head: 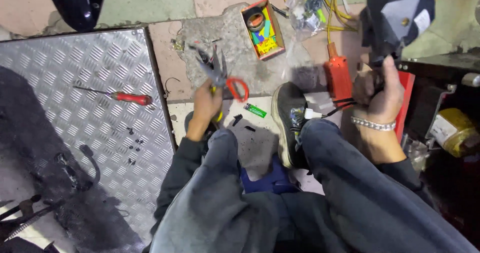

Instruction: Connecting wiring and mounting a digital display unit into a motorcycle front fairing.

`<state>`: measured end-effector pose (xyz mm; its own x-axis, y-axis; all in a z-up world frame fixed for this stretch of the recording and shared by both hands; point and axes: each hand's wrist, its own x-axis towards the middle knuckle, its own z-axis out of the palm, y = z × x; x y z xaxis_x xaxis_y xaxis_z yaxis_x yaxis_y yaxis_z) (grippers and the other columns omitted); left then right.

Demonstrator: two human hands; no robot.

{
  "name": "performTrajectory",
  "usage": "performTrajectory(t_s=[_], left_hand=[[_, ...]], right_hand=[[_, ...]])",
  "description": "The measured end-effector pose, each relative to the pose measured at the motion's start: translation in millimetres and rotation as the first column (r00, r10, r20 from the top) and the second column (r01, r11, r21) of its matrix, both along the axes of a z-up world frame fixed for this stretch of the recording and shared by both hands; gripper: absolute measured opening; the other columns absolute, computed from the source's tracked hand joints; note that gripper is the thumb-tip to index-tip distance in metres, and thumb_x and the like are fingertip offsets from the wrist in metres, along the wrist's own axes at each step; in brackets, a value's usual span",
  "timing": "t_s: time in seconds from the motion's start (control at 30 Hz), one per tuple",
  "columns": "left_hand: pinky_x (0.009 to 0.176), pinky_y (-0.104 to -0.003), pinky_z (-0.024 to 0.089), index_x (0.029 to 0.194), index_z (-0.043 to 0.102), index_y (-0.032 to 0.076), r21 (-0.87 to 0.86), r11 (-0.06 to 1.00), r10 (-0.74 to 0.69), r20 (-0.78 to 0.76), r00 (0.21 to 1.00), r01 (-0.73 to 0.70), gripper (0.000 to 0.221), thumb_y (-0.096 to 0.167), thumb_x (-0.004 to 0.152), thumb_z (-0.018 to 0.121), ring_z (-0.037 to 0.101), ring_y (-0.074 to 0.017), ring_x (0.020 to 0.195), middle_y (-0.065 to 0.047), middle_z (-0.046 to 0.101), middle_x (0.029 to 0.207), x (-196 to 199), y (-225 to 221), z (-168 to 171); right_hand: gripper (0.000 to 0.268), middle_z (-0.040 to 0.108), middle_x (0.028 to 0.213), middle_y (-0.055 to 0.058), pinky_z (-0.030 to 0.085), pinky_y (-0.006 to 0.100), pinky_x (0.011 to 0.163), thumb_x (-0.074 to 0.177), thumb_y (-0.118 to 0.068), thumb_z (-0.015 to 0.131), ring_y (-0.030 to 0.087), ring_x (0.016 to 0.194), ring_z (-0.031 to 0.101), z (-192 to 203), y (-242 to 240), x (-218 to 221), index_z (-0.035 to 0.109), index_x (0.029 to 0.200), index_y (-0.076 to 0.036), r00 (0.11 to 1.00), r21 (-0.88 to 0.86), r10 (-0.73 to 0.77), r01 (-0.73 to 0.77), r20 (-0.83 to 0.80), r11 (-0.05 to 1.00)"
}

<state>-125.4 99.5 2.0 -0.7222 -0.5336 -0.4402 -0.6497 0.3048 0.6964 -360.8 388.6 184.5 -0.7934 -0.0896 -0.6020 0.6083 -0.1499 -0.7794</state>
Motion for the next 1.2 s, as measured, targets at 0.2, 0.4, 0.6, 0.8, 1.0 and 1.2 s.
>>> performTrajectory(t_s=[0.2, 0.4, 0.6, 0.8, 1.0, 1.2], left_hand=[[0.075, -0.037, 0.052, 0.122, 0.07, 0.01, 0.261, 0.795, -0.472, -0.303, 0.828, 0.548, 0.047, 0.005, 0.075, 0.073, 0.068, -0.0283, 0.079, -0.011, 0.077, 0.105, 13, 5, 42], [0.071, -0.044, 0.053, 0.116, 0.063, 0.015, -0.136, 0.612, -0.791, -0.119, 0.601, 0.779, 0.046, 0.008, 0.072, 0.073, 0.064, -0.0334, 0.079, -0.005, 0.053, 0.118, 1, 62, -58], [0.057, -0.044, 0.051, 0.11, 0.056, 0.01, -0.184, 0.705, -0.709, -0.19, 0.679, 0.685, 0.028, 0.014, 0.082, 0.061, 0.065, -0.0336, 0.059, -0.013, 0.068, 0.077, -30, 33, -42], [0.086, -0.045, 0.057, 0.139, 0.051, 0.001, -0.308, 0.667, -0.745, -0.257, 0.615, 0.679, 0.053, 0.016, 0.089, 0.06, 0.069, -0.0341, 0.097, -0.021, 0.069, 0.122, -109, 51, 1], [0.079, -0.043, 0.054, 0.115, 0.066, 0.007, 0.063, 0.896, -0.362, -0.471, 0.805, 0.439, 0.038, 0.011, 0.078, 0.065, 0.067, -0.0374, 0.092, -0.017, 0.068, 0.108, -209, 164, -44], [0.104, -0.053, 0.053, 0.132, 0.056, 0.002, -0.031, 0.939, -0.309, -0.511, 0.802, 0.342, 0.062, 0.028, 0.08, 0.08, 0.061, -0.0481, 0.12, -0.023, 0.058, 0.125, -235, 139, -4]], right_hand=[[0.036, 0.034, 0.048, -0.007, 0.017, 0.022, 0.04, 0.101, -0.039, 0.055, 0.006, 0.038, 0.025, -11, 10, -2, 0.069, 0.109, -0.007, 0.998, -0.088, 0.031, -0.035, -0.049, 0.996], [0.041, 0.034, 0.048, -0.006, 0.017, 0.021, 0.04, 0.1, -0.039, 0.054, 0.006, 0.038, 0.024, 0, 12, -2, 0.07, 0.108, -0.003, 1.0, 0.004, 0.014, -0.014, -0.023, 1.0], [0.04, 0.036, 0.051, -0.006, 0.02, 0.02, 0.04, 0.1, -0.042, 0.056, 0.005, 0.039, 0.023, 3, 30, -10, 0.072, 0.11, -0.006, 0.999, 0.109, -0.051, 0.051, -0.009, 0.993], [0.036, 0.04, 0.053, -0.002, 0.025, 0.021, 0.043, 0.102, -0.031, 0.054, 0.008, 0.042, 0.027, 1, 33, -9, 0.07, 0.109, 0.001, 0.995, 0.016, -0.056, 0.058, -0.078, 0.998], [0.041, 0.035, 0.053, -0.004, 0.026, 0.024, 0.046, 0.107, -0.034, 0.045, 0.01, 0.045, 0.031, -5, 18, -6, 0.066, 0.108, 0.001, 0.986, -0.018, 0.03, -0.033, -0.163, 0.999], [0.042, 0.023, 0.041, 0.002, 0.022, 0.023, 0.03, 0.102, -0.029, 0.058, 0.01, 0.028, 0.026, -88, 24, -1, 0.07, 0.087, 0.008, 0.953, 0.049, -0.094, 0.113, -0.287, 0.992]])
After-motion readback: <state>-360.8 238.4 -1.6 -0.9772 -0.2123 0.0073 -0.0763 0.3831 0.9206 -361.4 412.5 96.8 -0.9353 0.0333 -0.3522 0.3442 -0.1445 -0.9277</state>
